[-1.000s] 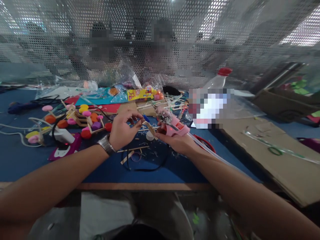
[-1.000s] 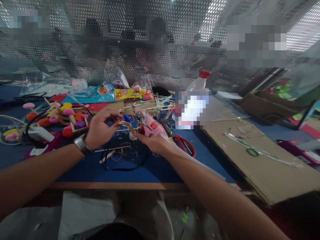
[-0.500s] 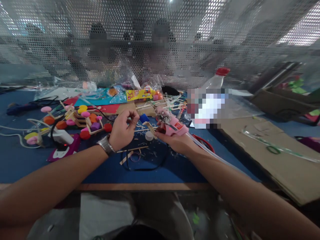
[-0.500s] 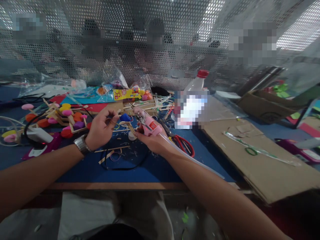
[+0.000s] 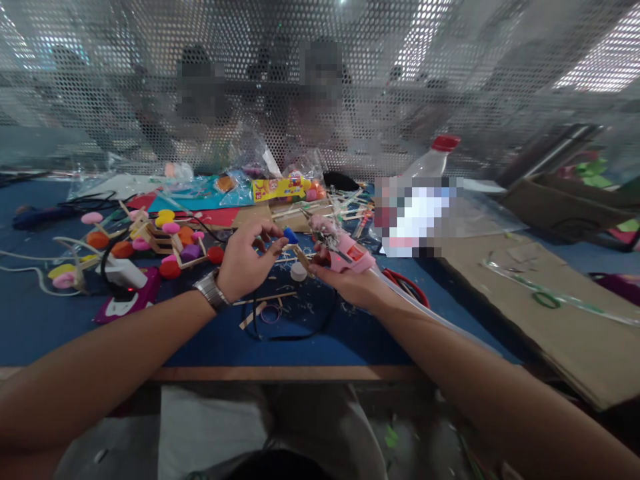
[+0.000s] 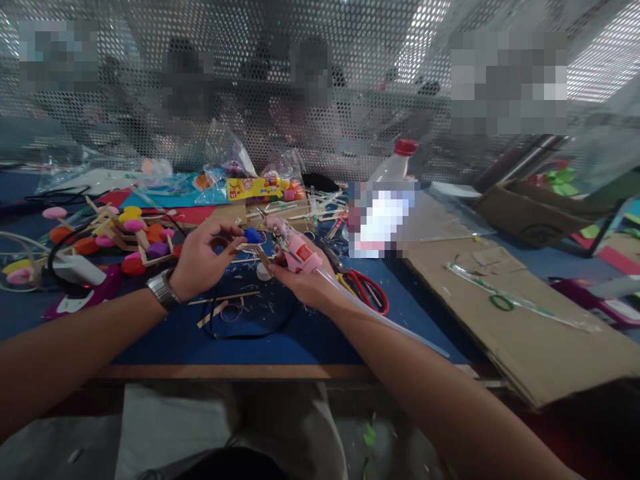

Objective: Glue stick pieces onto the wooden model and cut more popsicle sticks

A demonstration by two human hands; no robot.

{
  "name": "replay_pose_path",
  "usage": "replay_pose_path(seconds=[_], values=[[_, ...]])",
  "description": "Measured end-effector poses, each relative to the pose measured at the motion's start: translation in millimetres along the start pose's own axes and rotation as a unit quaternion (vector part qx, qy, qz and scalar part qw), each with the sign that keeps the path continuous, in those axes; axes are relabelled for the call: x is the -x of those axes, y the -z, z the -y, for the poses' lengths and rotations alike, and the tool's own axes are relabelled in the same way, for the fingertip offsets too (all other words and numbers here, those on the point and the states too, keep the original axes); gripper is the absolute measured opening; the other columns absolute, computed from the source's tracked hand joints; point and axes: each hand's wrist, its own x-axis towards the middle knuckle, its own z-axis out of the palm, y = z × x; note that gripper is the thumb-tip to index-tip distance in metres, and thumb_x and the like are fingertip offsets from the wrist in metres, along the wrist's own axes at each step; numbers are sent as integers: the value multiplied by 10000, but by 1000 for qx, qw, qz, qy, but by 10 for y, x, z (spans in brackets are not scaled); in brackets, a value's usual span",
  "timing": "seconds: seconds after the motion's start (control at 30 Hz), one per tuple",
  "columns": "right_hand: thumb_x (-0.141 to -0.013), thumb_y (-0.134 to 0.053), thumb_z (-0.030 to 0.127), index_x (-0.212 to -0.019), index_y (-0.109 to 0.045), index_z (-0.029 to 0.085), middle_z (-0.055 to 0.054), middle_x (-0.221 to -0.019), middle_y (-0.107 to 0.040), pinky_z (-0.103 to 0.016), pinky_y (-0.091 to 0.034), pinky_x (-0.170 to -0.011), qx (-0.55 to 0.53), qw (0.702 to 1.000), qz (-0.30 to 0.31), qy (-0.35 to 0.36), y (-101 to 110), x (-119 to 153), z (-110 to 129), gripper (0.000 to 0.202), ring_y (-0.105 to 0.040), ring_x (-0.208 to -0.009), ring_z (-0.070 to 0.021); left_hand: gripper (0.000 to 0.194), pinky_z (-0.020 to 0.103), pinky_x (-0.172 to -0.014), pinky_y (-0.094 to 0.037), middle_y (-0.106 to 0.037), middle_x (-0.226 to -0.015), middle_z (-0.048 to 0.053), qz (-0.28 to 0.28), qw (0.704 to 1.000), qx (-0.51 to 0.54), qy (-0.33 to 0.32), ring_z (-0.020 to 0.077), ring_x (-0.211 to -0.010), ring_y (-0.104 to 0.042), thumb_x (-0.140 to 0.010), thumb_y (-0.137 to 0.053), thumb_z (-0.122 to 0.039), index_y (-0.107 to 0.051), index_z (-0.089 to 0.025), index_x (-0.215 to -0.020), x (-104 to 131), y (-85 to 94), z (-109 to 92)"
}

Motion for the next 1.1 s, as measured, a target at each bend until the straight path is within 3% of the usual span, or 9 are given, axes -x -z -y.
replay_pose_path(seconds=[0.43, 0.77, 1.0, 1.1], values=[[-622, -841, 500, -870, -620, 258, 5, -786, -667, -393, -541, -728, -63, 997, 14, -45, 28, -29, 175, 410, -627, -741, -209, 214, 311, -701, -483, -633, -855, 49, 26, 999, 3, -25, 179, -794, -589, -1004, -544, -366, -581, -201, -872, 11, 13, 29], [-587, -848, 526, -846, -550, 264, 21, -737, -604, -350, -488, -613, -129, 990, -19, -60, -3, -95, 91, 474, -595, -724, -199, 281, 329, -752, -477, -614, -826, 36, 27, 999, 13, -33, 176, -782, -569, -1024, -514, -438, -560, -213, -861, 11, 23, 12], [-560, -870, 511, -851, -564, 249, 21, -739, -616, -328, -468, -584, -143, 987, -22, -69, 17, -127, 69, 497, -594, -708, -187, 333, 344, -742, -471, -599, -825, 32, 5, 999, 39, 0, 174, -758, -552, -1028, -482, -502, -533, -215, -867, 25, 17, 35], [-522, -896, 485, -842, -576, 240, 37, -701, -613, -298, -434, -525, -142, 987, 2, -81, 29, -102, 125, 514, -562, -634, -160, 332, 341, -771, -494, -646, -943, 64, -20, 998, 62, 13, 172, -818, -586, -1032, -471, -514, -517, -217, -890, 19, 16, 26]])
